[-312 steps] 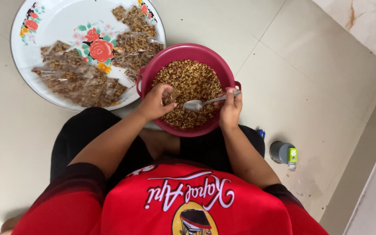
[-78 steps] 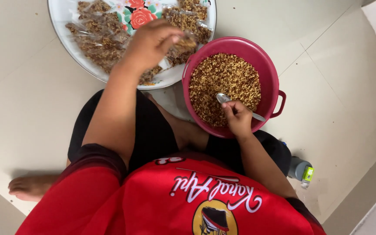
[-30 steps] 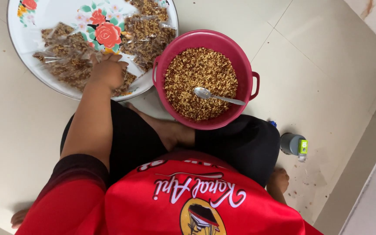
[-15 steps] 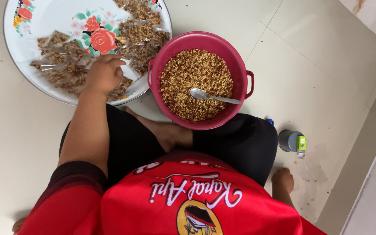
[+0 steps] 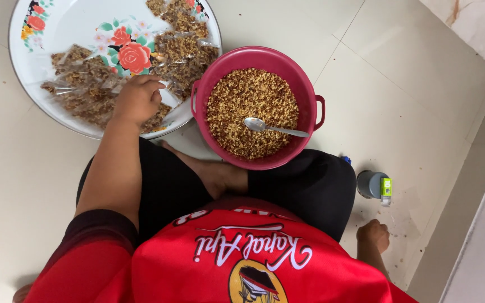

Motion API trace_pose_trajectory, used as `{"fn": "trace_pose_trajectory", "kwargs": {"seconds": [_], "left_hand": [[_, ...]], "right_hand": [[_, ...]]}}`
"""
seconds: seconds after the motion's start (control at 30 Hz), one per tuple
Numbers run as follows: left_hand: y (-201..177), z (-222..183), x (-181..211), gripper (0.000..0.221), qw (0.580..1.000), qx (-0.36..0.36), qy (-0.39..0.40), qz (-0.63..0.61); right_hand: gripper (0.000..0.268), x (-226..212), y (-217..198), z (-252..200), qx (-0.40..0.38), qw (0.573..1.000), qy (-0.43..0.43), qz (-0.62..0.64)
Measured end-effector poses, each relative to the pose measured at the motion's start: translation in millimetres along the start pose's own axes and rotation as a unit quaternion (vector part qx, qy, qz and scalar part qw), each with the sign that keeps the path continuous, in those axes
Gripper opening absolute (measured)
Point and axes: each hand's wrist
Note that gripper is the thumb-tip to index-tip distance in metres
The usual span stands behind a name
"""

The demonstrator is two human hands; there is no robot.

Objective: Packaging a grain or seed mixture into small plastic bags using a spoon and organizing them on a tray.

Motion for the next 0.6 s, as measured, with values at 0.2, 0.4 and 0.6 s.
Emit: {"fn": "trace_pose_trajectory", "kwargs": {"seconds": [0.2,0.4,0.6], "left_hand": [[-1,0,1,0.029,0.999,0.005,-0.031,-0.018],[-10,3,8,0.028,0.999,0.035,0.012,-0.023],[-29,26,67,0.024,0.984,0.131,-0.017,-0.116]], "right_hand": [[0.031,33,-3,24,0.012,0.996,0.088,0.033],[0.043,77,-2,93,0.192,0.914,0.254,0.250],[0.012,-5,-183,33,0.180,0.537,0.214,0.796]]}}
Point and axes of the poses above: each hand's wrist, its own z-axis towards the middle knuckle, its own y-axis out of the palm, x = y × z, and after that the axes turned 13 degrees about x, right-handed
